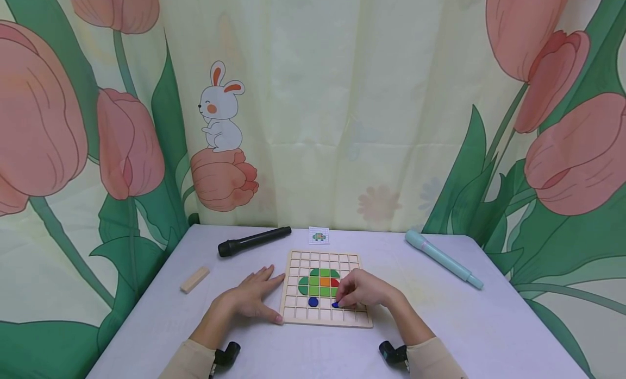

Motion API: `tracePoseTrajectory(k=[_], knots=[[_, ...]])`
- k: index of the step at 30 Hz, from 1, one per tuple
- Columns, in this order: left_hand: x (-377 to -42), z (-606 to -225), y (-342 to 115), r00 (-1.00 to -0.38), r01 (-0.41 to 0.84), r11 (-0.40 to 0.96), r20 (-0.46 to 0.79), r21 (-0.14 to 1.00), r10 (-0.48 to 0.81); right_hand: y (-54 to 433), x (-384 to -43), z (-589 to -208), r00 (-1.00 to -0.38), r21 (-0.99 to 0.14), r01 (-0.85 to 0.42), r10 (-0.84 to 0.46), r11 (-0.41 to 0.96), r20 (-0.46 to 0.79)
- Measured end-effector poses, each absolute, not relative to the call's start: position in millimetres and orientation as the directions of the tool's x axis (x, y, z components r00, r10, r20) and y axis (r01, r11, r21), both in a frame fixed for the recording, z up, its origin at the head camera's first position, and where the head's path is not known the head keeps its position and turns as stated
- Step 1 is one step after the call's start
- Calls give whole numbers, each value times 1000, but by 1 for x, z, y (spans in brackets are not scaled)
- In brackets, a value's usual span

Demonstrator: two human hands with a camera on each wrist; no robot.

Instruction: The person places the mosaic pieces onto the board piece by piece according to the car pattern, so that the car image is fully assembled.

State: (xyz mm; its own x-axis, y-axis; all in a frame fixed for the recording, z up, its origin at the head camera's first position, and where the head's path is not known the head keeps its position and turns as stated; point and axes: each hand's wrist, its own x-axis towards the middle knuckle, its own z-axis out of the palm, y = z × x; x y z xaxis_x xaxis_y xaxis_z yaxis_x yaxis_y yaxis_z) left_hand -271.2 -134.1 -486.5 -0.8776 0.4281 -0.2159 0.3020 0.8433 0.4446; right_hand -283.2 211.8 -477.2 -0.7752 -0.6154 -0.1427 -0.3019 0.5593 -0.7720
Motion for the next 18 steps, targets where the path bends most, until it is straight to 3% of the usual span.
tracePoseTrajectory(k=[18], knots=[[-271, -485, -134, -876, 299, 843, -222, 447, 428, 216, -284, -473, -785, -773, -315, -609, 551, -115]])
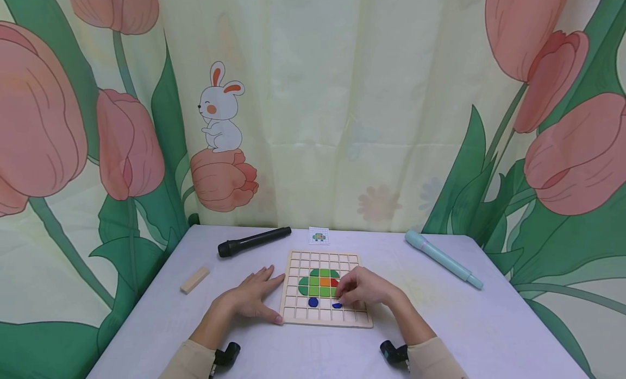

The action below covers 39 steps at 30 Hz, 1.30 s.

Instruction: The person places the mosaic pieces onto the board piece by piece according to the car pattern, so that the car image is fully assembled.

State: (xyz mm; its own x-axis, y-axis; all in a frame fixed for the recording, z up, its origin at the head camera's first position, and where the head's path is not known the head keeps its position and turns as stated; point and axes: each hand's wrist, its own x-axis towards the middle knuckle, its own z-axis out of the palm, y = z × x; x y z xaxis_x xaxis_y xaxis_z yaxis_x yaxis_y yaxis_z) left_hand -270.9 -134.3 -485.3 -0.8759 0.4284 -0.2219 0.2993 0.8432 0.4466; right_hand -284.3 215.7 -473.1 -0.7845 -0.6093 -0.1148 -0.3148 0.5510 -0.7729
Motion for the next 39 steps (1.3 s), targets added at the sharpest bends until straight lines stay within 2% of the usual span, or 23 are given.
tracePoseTrajectory(k=[23, 33, 39], knots=[[-273, -487, -134, -871, 314, 837, -215, 449, 442, 273, -291, -450, -891, -756, -294, -455, 585, -5], [-273, -488, -134, -870, 318, 835, -212, 448, 445, 291, -292, -448, -896, -746, -302, -443, 594, 10], [-272, -487, -134, -871, 318, 835, -211, 448, 445, 300, -290, -448, -890, -741, -284, -455, 609, -33]])
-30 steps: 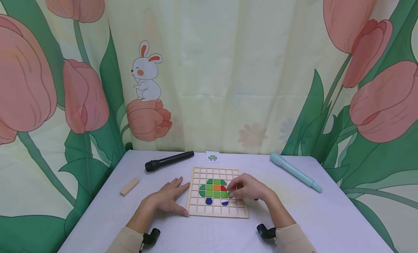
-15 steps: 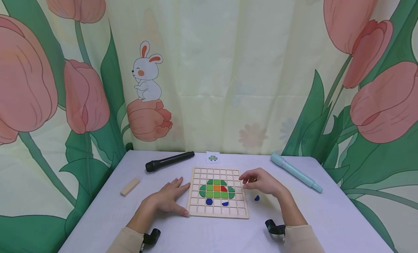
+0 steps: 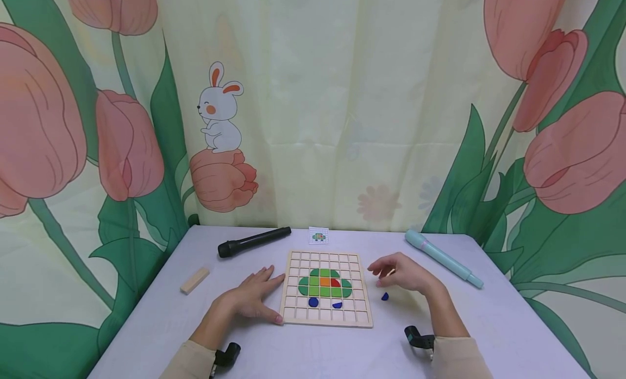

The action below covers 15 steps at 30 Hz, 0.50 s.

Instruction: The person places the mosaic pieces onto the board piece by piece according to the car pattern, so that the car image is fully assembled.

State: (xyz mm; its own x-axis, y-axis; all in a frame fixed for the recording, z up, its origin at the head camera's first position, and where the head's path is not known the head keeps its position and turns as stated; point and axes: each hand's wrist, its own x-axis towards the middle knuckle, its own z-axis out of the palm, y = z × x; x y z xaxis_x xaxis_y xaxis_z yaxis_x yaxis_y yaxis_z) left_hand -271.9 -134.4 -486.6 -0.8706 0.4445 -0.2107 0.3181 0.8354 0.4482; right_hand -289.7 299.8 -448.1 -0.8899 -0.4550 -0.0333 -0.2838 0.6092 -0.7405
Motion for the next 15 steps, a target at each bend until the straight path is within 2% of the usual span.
tracePoseTrajectory(k=[15], knots=[[-273, -487, -135, -869, 322, 832, -207, 452, 449, 310, -285, -457, -863, -686, -246, -477, 684, -166]])
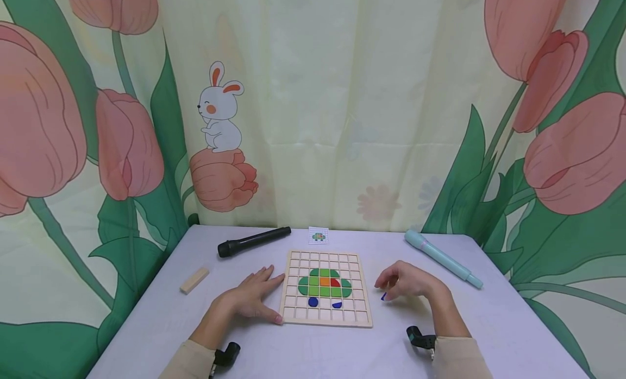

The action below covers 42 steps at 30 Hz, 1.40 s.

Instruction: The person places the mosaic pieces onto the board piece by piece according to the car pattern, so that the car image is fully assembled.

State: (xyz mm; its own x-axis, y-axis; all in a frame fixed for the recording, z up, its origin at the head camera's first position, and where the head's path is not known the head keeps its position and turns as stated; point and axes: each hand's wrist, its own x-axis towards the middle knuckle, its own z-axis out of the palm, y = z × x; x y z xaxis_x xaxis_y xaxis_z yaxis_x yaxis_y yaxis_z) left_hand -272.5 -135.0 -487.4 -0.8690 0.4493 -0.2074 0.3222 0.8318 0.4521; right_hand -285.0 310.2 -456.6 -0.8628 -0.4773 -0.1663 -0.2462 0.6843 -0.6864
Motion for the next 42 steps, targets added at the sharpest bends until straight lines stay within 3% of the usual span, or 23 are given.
tracePoseTrajectory(k=[32, 42], knots=[[-273, -488, -135, -868, 324, 828, -205, 457, 452, 304, -287, -466, -911, -633, -172, -366, 755, -189], [-273, -489, -135, -869, 325, 828, -201, 457, 452, 300, -288, -469, -878, -621, -234, -437, 748, -196]])
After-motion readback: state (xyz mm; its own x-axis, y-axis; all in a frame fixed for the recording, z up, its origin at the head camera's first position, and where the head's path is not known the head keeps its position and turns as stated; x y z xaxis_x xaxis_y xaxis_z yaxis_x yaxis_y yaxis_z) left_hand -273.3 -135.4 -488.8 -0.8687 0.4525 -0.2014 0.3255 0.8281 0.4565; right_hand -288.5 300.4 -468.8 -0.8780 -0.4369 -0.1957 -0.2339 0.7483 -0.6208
